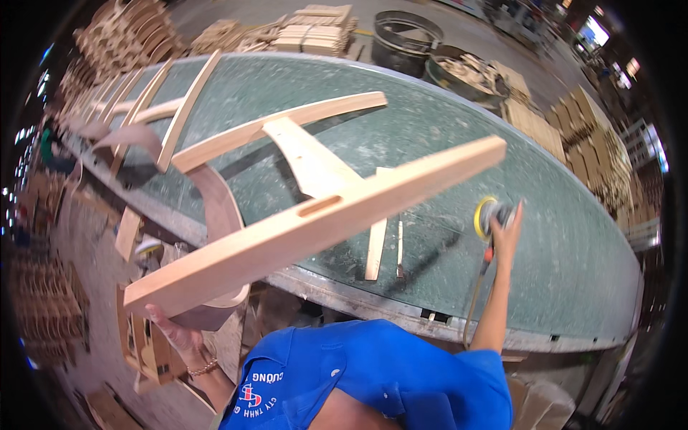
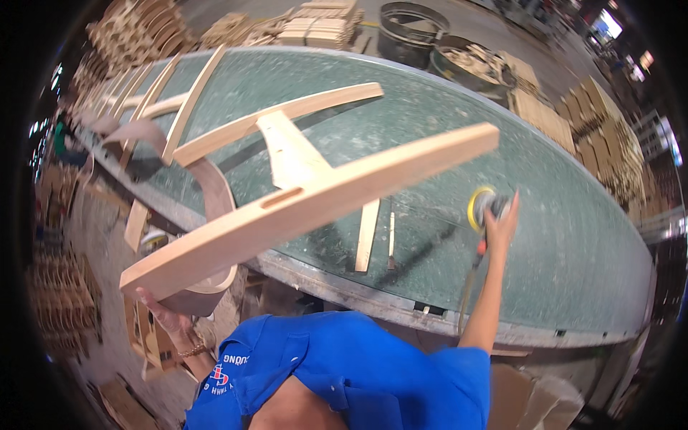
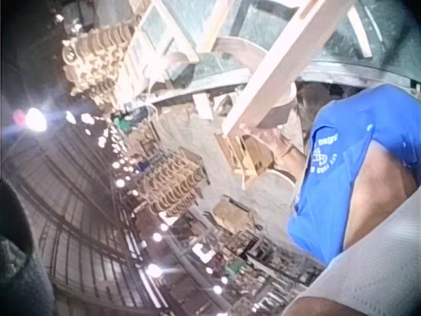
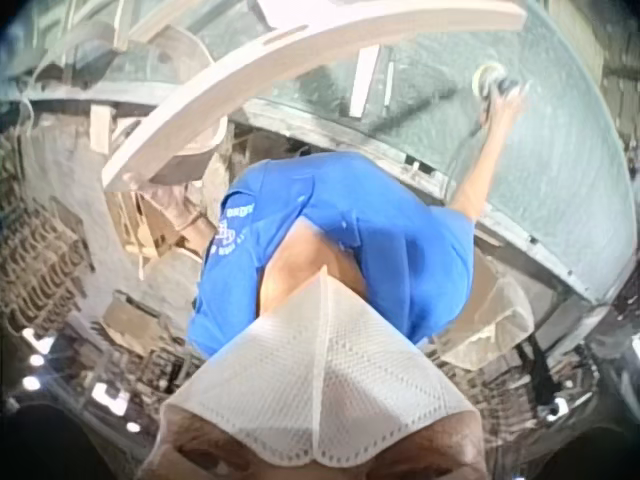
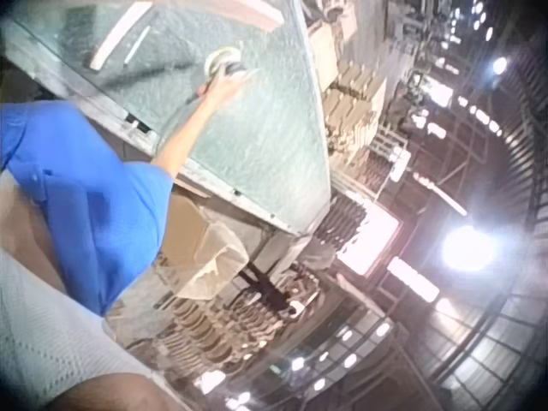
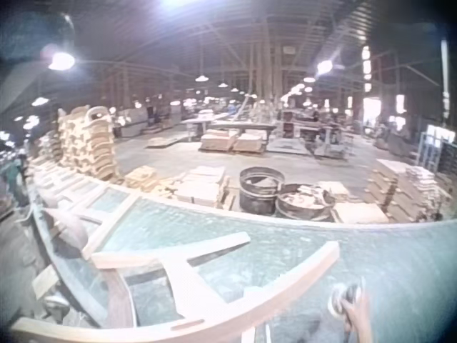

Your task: The person uses a handheld orbital sander to smooth the surfaces and edges of curved wooden chair parts. They handle the pieces one at a time, turning them over to sand different sides and edges, then place them on a nearby workbench.

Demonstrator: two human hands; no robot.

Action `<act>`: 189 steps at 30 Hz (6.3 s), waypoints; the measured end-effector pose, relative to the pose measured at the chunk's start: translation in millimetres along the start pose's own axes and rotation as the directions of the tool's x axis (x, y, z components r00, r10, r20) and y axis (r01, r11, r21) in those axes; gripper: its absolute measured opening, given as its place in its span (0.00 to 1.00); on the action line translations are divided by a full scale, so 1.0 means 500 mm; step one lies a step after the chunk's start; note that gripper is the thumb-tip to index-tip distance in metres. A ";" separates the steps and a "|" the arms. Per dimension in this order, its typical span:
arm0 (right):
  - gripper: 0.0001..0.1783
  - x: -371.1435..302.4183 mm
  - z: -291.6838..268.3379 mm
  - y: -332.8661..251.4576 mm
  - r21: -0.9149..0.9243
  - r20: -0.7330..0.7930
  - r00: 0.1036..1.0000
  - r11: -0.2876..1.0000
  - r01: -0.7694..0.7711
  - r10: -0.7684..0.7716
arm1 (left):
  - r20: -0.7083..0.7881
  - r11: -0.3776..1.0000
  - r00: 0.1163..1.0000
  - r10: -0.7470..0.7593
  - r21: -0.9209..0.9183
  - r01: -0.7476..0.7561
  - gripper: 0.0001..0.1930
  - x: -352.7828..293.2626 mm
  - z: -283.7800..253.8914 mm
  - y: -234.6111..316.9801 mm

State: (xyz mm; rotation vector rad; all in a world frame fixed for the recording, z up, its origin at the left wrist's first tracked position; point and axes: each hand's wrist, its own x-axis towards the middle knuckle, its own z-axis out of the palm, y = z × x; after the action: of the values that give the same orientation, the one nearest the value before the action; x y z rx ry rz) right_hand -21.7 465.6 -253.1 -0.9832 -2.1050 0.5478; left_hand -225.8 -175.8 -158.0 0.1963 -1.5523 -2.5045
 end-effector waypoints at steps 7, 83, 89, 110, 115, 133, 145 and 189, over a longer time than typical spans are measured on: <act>0.44 -0.161 0.005 0.106 -0.364 0.269 0.886 0.892 -0.269 0.377 | -0.245 0.993 0.967 0.069 0.111 -0.043 0.45 -0.133 -0.022 -0.048; 0.15 -1.335 -0.145 0.235 0.693 0.609 -0.073 -0.574 -0.436 0.790 | 0.208 0.233 0.112 -0.972 0.923 0.305 0.29 -0.287 -0.301 -0.305; 0.30 -1.313 -0.311 0.173 0.299 0.760 0.041 -0.292 -0.908 0.649 | 0.126 0.187 0.158 -0.979 0.860 0.474 0.30 -0.331 -0.358 -0.384; 0.32 -1.047 -0.465 0.103 0.381 0.559 0.232 0.001 -0.924 0.796 | -0.040 0.233 0.439 -0.898 0.802 0.549 0.30 -0.419 -0.406 -0.269; 0.24 -1.033 -0.487 0.127 0.340 0.614 0.150 -0.089 -0.936 0.775 | -0.029 0.248 0.443 -0.896 0.794 0.555 0.30 -0.431 -0.386 -0.268; 0.51 -0.067 -0.104 0.376 -0.529 0.412 0.876 0.849 0.007 0.250 | -0.117 0.232 0.592 -0.797 0.846 0.480 0.28 -0.448 -0.361 -0.263; 0.41 -0.484 -0.095 -0.119 0.289 0.746 0.636 0.956 -0.041 -0.198 | -0.029 0.346 0.537 -0.843 0.734 0.584 0.33 -0.456 -0.397 -0.261; 0.45 -0.921 0.115 -0.548 0.177 0.911 0.292 0.915 0.361 -0.291 | 0.204 0.379 0.760 -0.618 0.923 0.060 0.33 -0.470 -0.465 -0.274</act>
State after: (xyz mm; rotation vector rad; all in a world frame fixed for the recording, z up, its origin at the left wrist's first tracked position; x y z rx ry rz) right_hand 5.6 -68.7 -319.6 -0.1140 -3.2588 0.9786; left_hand 39.7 -265.3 -380.7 -0.0614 -3.3184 -1.6761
